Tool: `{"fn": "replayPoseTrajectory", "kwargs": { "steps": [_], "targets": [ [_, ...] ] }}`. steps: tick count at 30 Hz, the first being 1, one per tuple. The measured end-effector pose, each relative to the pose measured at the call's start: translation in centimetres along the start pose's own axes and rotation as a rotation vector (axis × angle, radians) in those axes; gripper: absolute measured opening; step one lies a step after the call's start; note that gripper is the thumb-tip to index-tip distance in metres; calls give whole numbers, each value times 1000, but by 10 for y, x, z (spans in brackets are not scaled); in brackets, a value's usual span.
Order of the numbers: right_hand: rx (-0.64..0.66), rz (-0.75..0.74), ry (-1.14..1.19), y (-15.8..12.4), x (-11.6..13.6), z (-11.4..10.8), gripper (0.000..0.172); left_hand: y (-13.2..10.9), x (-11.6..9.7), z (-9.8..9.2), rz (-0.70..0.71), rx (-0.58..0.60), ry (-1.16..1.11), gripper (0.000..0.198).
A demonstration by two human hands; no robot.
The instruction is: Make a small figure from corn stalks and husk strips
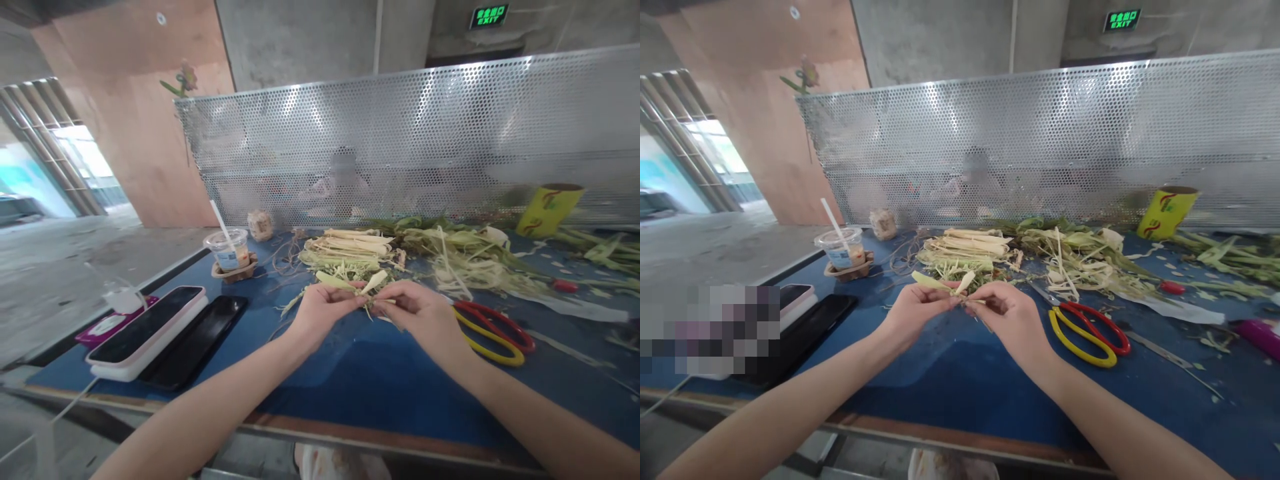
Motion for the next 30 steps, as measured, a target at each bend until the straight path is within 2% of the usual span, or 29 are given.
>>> {"fn": "replayPoseTrajectory", "kwargs": {
  "steps": [3,8,10,12,14,15,19,21,24,27,28,30],
  "targets": [
    [42,176,165,3,-3,0,18,-1,-1,1,-1,7,-14,30],
    [86,354,252,7,-6,0,24,-4,-2,3,11,51,50,32],
    [115,376,251,7,-6,1,27,-5,-2,3,-2,53,26,32],
    [143,335,216,5,-6,0,31,-5,-1,4,-45,56,-50,30],
    [148,197,104,3,-5,-2,32,-4,-2,4,-123,40,-127,27],
    [142,74,-5,3,-4,-5,31,-4,-2,4,-166,25,-154,26],
    [79,-577,-624,4,-1,-16,31,-3,-5,2,-265,-7,-213,26],
    [21,-798,-797,4,0,-20,31,-3,-5,1,-286,5,-229,25],
    [-79,-929,-849,3,1,-24,29,-4,-4,-1,-323,13,-247,23],
    [-177,-892,-753,2,2,-25,28,-4,-3,-1,-354,15,-245,21],
    [-180,-888,-732,2,3,-25,28,-4,-2,-1,-354,20,-241,20],
    [-106,-929,-749,1,5,-24,23,-4,0,0,-322,36,-209,21]
  ]
}}
Point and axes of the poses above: each hand's wrist, its own y-axis towards the middle knuckle, its own z-axis out of the palm, x = y × z, the point moved 1 cm from there along y, towards the middle knuckle, and after that the axes turned 4 degrees about z, right-handed, at the moved point
